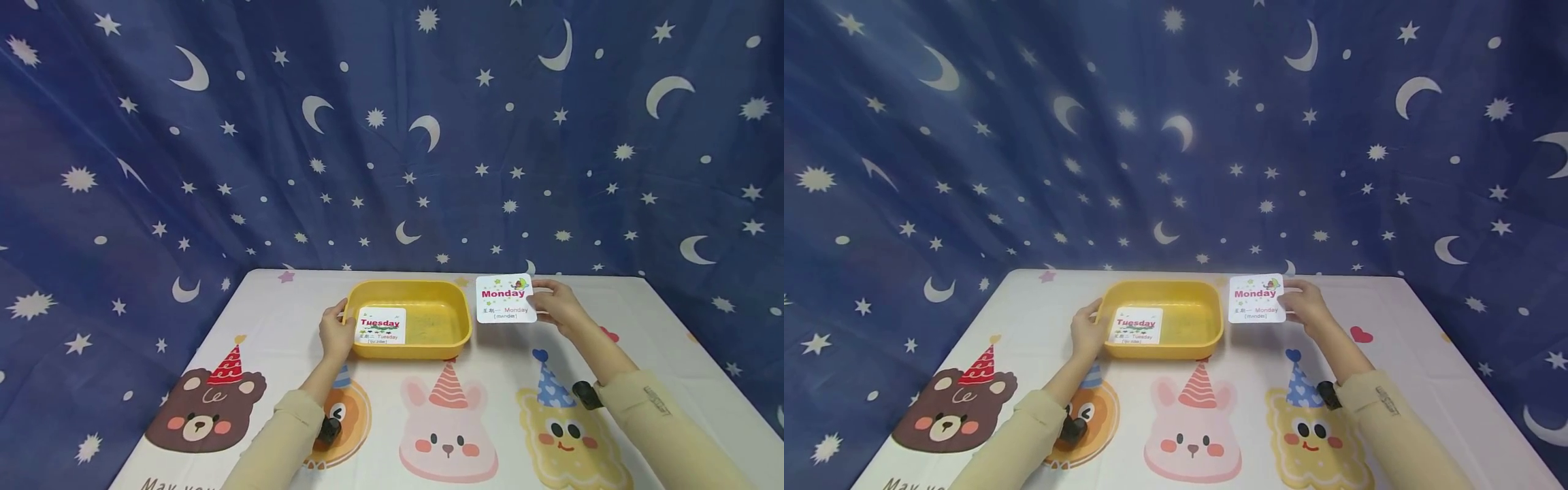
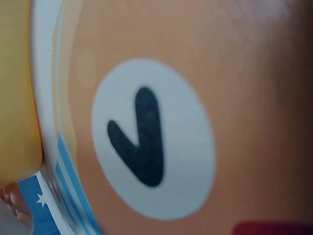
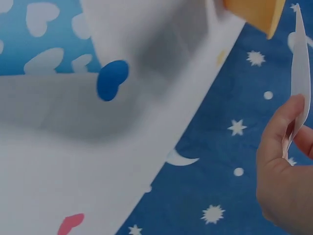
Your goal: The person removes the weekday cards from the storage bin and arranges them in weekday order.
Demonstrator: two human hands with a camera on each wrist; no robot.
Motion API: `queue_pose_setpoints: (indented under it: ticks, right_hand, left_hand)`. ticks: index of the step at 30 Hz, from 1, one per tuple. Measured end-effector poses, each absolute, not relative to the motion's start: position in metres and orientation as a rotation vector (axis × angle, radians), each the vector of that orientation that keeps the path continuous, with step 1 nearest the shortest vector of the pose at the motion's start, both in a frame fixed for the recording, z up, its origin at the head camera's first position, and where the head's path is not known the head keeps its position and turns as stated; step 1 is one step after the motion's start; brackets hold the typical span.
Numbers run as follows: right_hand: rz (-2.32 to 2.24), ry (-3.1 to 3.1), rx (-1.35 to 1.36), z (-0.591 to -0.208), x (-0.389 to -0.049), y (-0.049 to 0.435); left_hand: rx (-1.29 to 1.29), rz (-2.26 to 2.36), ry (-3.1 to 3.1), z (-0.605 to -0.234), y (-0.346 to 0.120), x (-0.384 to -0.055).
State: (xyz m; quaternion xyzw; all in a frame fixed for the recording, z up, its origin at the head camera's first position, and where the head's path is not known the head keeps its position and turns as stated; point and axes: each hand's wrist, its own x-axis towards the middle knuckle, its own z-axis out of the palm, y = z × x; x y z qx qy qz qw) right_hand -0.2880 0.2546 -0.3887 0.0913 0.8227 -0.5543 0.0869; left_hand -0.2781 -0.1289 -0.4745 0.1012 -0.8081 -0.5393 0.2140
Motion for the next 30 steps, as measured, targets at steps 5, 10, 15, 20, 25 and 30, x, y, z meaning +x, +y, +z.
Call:
queue_pose_setpoints:
  ticks: [5, 10, 15, 20, 25, 30]
  right_hand:
    - [-1.638, 2.448, 0.346, -0.401, -0.299, 0.255]
    - [-1.638, 2.431, 0.415, -0.416, -0.310, 0.252]
    - [-1.675, 2.393, 0.408, -0.434, -0.318, 0.249]
    - [-1.704, 2.342, 0.445, -0.446, -0.324, 0.246]
    - [-1.734, 2.337, 0.467, -0.454, -0.332, 0.245]
    - [-1.769, 2.375, 0.433, -0.471, -0.348, 0.251]
  left_hand:
    - [0.320, -1.514, -2.288, -0.473, -0.130, -0.280]
    - [0.321, -1.512, -2.294, -0.473, -0.130, -0.280]
    - [0.329, -1.518, -2.290, -0.473, -0.130, -0.278]
    - [0.342, -1.517, -2.300, -0.473, -0.130, -0.278]
    - [0.339, -1.513, -2.303, -0.473, -0.129, -0.278]
    - [0.338, -1.506, -2.293, -0.472, -0.129, -0.278]
